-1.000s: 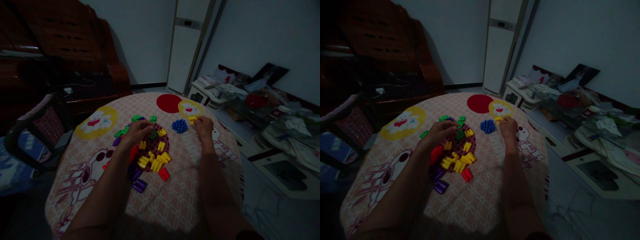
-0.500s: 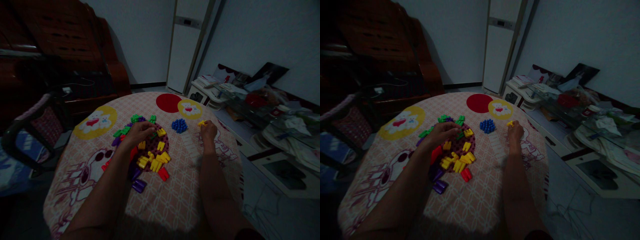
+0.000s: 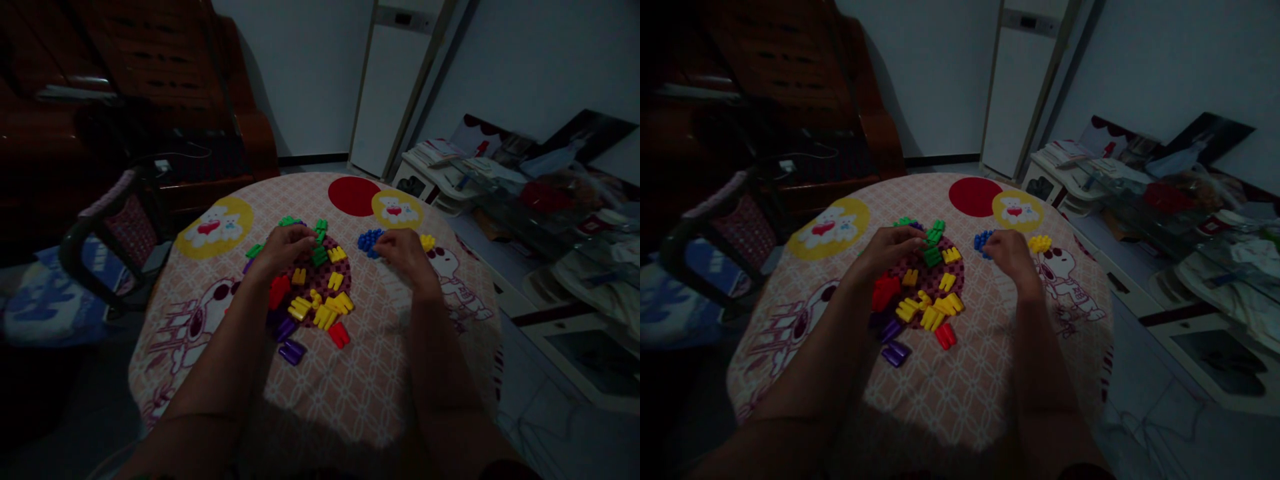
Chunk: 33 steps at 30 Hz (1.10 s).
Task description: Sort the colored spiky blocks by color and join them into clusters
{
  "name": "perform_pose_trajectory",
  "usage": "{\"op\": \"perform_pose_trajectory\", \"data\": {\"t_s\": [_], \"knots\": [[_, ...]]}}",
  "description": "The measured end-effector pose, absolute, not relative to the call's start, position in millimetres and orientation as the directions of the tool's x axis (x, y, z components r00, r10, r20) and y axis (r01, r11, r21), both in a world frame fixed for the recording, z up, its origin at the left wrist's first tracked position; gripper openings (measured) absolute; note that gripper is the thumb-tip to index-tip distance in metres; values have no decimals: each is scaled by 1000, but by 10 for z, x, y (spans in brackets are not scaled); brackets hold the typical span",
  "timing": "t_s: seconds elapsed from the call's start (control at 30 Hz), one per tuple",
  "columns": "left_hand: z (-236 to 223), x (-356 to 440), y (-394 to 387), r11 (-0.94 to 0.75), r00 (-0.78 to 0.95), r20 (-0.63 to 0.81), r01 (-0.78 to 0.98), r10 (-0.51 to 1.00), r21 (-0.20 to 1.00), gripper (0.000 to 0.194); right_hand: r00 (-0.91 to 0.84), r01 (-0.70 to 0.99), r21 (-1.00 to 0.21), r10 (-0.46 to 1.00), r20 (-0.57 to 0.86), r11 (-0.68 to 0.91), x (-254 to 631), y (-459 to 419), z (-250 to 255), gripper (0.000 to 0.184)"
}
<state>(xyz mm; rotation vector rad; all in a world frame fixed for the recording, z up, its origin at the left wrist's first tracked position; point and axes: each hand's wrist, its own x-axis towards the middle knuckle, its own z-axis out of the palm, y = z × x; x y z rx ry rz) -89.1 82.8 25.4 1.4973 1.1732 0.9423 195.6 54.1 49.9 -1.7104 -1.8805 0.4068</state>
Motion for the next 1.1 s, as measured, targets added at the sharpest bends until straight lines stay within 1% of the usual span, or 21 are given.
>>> {"op": "perform_pose_trajectory", "data": {"t_s": [0.07,0.13,0.2,0.27,0.33,0.4,0.43,0.5,0.57,0.6,0.67,0.73,0.77,0.83,0.9,1.03,1.1], "knots": [[280,-926,828,-66,211,23,198,977,978,40,-274,828,-506,962,12,242,1641,424,580,9],[302,-959,829,-62,195,25,191,980,980,41,-409,857,-398,902,-141,327,1356,311,601,12],[321,-988,830,-63,186,27,188,982,980,42,-461,878,-278,847,-265,391,1137,225,576,18],[338,-1012,830,-67,175,36,178,984,982,43,-470,883,-197,802,-368,426,1002,175,540,29],[351,-1025,828,-75,168,46,168,985,983,42,-483,873,-164,763,-429,460,958,159,524,34],[360,-1022,823,-80,172,52,157,984,984,41,-521,850,-172,744,-418,498,996,171,533,28],[361,-1012,819,-82,180,54,149,982,985,40,-540,840,-193,747,-388,507,1039,186,542,25],[357,-973,804,-84,220,52,136,974,987,40,-560,824,-279,781,-276,493,1152,232,549,21],[349,-908,781,-92,308,46,136,950,986,41,-519,800,-416,847,-117,432,1267,294,529,22],[344,-867,768,-106,365,47,143,930,984,41,-469,775,-500,882,-43,387,1314,327,508,26],[336,-779,741,-162,466,72,155,882,975,42,-353,672,-681,934,50,290,1374,389,457,44],[331,-701,719,-234,514,120,164,850,958,42,-273,519,-833,961,49,190,1389,437,408,67],[328,-670,711,-265,522,140,174,842,948,42,-252,443,-885,967,29,142,1385,456,388,76],[325,-630,701,-306,531,159,201,832,930,40,-216,316,-946,976,-3,67,1363,488,359,86],[324,-611,696,-329,539,163,226,826,917,38,-166,235,-971,986,3,43,1340,517,342,88],[320,-578,682,-330,527,180,206,831,921,37,-66,181,-981,996,59,70,1315,562,324,82],[311,-555,677,-304,520,168,189,838,934,35,-36,149,-987,997,62,66,1308,567,326,74]]}}
